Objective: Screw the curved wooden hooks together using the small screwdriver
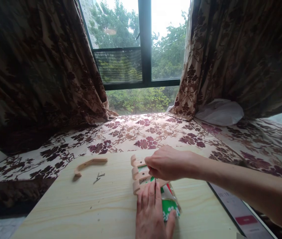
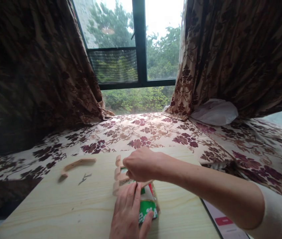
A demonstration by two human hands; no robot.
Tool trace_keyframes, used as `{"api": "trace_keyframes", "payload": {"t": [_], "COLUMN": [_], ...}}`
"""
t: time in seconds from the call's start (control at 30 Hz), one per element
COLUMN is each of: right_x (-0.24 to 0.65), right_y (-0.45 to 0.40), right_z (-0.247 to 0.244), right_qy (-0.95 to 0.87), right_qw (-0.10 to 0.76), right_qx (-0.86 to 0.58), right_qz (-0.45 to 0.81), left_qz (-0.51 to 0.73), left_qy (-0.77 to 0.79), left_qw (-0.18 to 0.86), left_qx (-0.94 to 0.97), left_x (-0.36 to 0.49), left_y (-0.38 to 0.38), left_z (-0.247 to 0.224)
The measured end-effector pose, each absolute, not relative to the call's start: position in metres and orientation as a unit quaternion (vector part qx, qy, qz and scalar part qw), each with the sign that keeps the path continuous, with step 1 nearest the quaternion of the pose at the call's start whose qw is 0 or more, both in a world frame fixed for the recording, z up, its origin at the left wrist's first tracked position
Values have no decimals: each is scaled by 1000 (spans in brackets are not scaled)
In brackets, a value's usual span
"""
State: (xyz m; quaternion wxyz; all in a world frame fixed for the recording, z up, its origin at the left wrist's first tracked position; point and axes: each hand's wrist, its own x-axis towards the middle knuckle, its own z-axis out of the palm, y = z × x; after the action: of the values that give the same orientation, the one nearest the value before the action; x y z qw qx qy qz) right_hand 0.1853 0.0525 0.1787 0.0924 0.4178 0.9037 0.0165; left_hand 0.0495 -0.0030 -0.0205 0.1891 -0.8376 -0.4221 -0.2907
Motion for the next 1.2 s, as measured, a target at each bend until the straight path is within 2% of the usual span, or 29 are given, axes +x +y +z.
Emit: {"api": "trace_keyframes", "payload": {"t": [1.2], "right_x": [192], "right_y": [54], "right_z": [179], "right_qy": [917], "right_qw": [88], "right_qx": [388], "right_qz": [-33], "left_qz": [-285], "left_qy": [-427], "left_qw": [160], "left_qx": [-843], "left_x": [49], "left_y": [-6], "left_z": [-16]}}
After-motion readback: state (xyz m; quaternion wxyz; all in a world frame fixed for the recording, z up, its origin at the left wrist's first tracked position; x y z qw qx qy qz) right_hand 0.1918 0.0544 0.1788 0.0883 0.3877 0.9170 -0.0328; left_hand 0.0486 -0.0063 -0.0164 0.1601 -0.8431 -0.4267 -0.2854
